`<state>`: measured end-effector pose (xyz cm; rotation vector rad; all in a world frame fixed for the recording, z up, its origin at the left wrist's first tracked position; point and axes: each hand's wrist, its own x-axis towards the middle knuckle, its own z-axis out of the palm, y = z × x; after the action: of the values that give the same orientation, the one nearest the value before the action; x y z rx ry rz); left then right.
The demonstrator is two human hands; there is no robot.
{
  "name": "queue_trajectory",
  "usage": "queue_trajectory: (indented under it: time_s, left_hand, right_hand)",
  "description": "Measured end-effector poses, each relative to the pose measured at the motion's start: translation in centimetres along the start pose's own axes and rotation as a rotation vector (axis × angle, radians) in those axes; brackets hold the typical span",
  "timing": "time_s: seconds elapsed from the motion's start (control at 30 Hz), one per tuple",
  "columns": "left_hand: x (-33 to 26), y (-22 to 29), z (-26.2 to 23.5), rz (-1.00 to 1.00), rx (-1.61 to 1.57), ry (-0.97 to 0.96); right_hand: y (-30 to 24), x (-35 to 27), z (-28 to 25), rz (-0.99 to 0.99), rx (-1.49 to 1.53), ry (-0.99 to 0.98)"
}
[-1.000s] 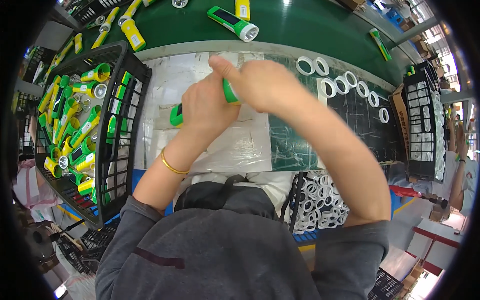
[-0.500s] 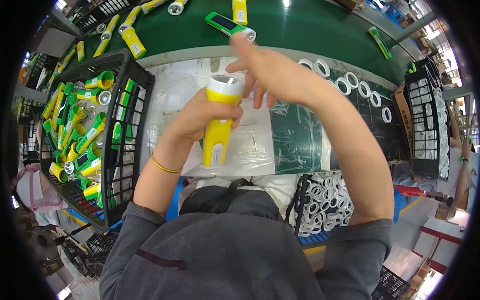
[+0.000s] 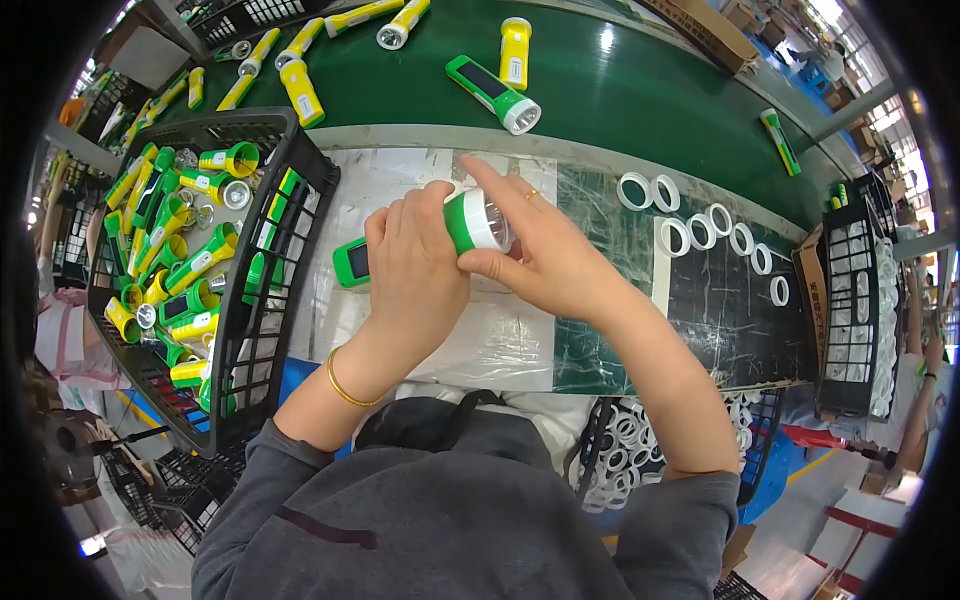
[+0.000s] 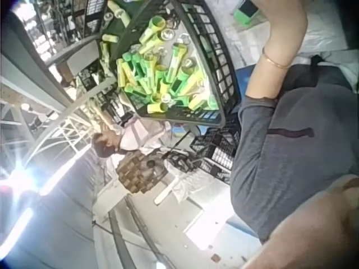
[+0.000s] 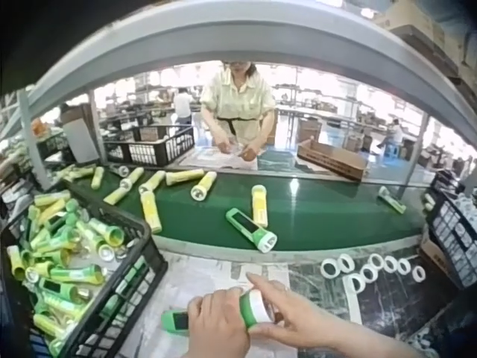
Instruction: Assemble flashlight heads by placing lenses and reflectors onto the body and screwing on front caps.
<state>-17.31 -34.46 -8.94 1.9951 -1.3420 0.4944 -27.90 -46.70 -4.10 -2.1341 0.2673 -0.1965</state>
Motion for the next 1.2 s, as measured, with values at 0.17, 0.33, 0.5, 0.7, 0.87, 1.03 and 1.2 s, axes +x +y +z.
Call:
queue_trajectory:
  time_s: [0.17,0.33,0.5,0.7,0.87,1.03,1.2]
  left_hand:
    - [-0.7,-0.7,0.9,-0.051,0.053,-0.051]
    - [-2.4,1.8,-6.1,0.026,-0.113,-0.169]
    - [-3.3,-6.3,-19.5,-0.142,0.061,-0.142]
    - [-3.3,-26.8,-19.1,-0.183,0.352,-0.583]
    - [-3.3,-28.7,-16.3,-0.331,0.43,-0.869]
    - [0.2,-21.8,-18.3,-0.095,0.207,-0.262]
    - [0.2,-3.1,-20.4,-0.014,0.12,-0.336]
  right_hand:
    - [2.3,1.6,1.1,-0.062,0.002,0.038]
    - [5.5,3.5,-4.1,0.111,0.387,0.313]
    - [18.3,7.7,-11.5,0.324,0.867,0.72]
    - [24.2,9.0,-12.7,0.388,0.766,0.905]
    - [10.7,2.8,-3.8,0.022,-0.388,0.872]
    - [2.3,-4.5,5.5,0.048,0.346,0.296]
    - [-5.9,-5.7,8.5,-0.152,0.804,0.133]
